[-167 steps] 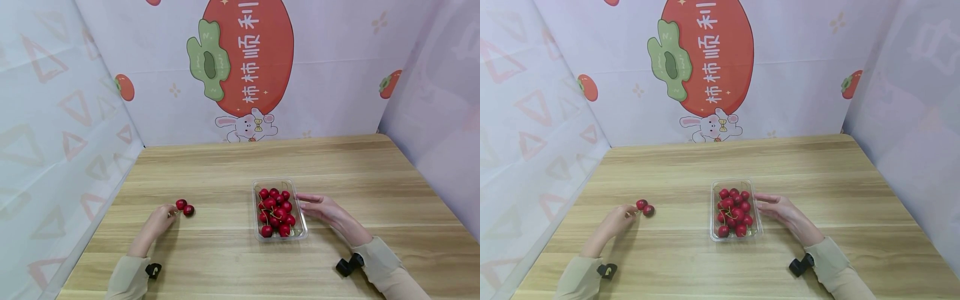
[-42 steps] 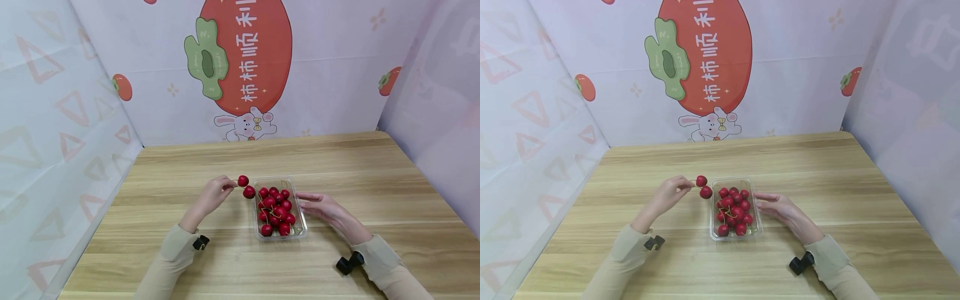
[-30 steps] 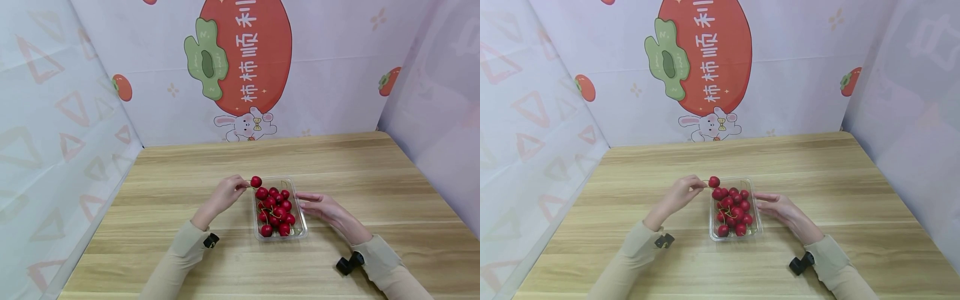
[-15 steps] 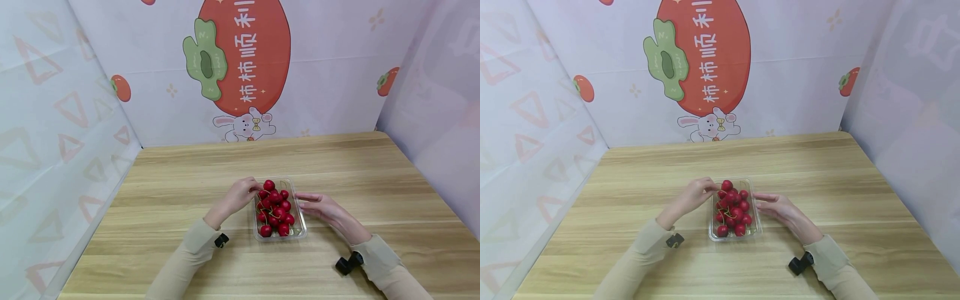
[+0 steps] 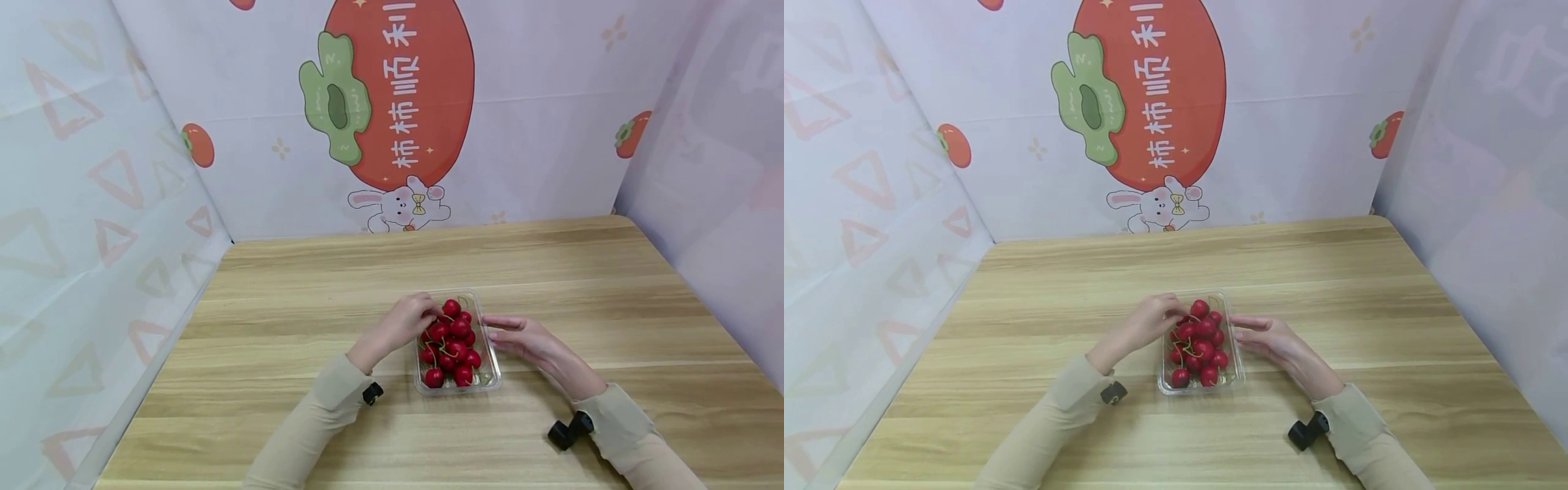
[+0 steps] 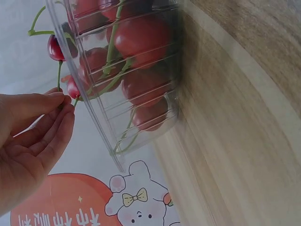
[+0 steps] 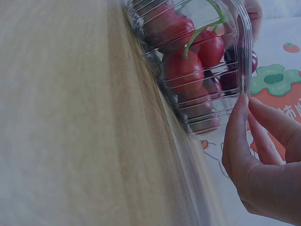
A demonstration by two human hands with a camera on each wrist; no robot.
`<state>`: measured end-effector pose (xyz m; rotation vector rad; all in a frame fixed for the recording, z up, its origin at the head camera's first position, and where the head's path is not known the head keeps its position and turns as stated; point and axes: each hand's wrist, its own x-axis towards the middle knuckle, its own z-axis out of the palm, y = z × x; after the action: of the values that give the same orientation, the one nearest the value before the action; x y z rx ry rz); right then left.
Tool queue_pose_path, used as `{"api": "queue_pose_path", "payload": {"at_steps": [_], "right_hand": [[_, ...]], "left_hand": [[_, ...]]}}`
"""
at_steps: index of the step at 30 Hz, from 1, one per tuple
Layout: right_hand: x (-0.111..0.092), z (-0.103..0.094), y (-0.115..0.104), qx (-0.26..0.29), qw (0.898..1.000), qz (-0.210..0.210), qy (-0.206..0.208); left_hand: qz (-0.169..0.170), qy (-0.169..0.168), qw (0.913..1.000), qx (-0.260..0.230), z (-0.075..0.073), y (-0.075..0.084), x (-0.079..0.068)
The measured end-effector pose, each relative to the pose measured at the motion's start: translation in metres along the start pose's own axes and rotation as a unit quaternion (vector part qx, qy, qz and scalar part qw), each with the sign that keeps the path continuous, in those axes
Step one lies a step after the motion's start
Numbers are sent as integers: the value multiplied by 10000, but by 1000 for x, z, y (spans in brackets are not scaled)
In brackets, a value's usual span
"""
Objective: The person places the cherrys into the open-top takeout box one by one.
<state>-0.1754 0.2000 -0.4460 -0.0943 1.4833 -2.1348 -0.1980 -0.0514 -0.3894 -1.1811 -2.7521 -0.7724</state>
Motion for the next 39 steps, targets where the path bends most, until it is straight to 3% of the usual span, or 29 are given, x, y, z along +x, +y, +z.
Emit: {"api": "queue_pose_path", "payload": {"at_steps": [15, 24, 33, 39], "right_hand": [[0, -1, 1, 173, 9997, -46, -168], [-1, 2, -2, 93, 9999, 71, 59], [-4, 5, -4, -274, 9990, 19, 357], [-4, 6, -3, -916, 9946, -146, 467]], "left_hand": [[82, -91, 9999, 104, 8, 0, 3], [49, -195, 9997, 103, 10, -3, 0], [279, 223, 9993, -88, 10, -8, -12], [344, 437, 9983, -146, 7, -10, -21]]}}
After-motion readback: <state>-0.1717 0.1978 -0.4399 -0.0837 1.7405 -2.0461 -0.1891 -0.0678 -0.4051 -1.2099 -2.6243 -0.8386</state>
